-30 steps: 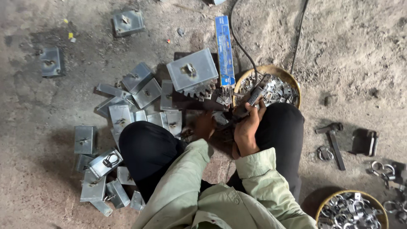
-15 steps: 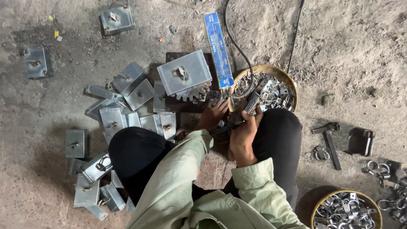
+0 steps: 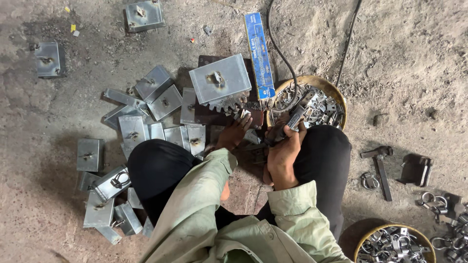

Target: The person sits on the floor and welds small metal boxes using a handheld welding tool. They pick up boxes from a pile, weld a small component onto them, and place the finished pieces back into the pile.

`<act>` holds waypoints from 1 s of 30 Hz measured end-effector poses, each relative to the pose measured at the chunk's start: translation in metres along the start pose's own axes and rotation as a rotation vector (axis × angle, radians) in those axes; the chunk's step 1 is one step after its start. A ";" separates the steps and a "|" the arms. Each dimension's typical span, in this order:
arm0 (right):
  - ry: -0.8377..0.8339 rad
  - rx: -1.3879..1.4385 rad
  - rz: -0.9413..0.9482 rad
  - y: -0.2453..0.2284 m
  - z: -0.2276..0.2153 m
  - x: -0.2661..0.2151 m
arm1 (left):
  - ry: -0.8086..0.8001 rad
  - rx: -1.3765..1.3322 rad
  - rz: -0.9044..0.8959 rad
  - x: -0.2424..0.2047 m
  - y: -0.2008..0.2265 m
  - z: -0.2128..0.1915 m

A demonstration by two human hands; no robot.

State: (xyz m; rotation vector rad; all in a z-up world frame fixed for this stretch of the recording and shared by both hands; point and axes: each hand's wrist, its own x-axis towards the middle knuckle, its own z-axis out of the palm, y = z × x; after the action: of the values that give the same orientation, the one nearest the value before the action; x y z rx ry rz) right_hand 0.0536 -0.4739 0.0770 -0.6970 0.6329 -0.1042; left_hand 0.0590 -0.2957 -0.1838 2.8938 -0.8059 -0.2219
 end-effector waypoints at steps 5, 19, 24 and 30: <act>-0.025 0.022 -0.034 0.002 -0.003 0.003 | 0.278 0.069 0.000 0.004 -0.005 0.012; 0.001 0.002 -0.055 0.005 0.002 0.010 | 0.321 -0.621 -0.620 0.026 0.031 -0.102; -0.083 -0.001 -0.074 0.016 -0.005 0.011 | 0.789 -1.256 -0.612 0.015 0.014 -0.127; -0.092 -0.135 -0.102 0.051 -0.022 0.022 | 0.766 -1.670 -0.840 -0.006 -0.017 -0.162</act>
State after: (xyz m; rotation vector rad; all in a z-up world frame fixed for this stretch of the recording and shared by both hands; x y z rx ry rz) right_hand 0.0534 -0.4539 0.0210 -0.8599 0.5198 -0.1244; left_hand 0.0912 -0.2647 -0.0269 1.2652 0.5821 0.1280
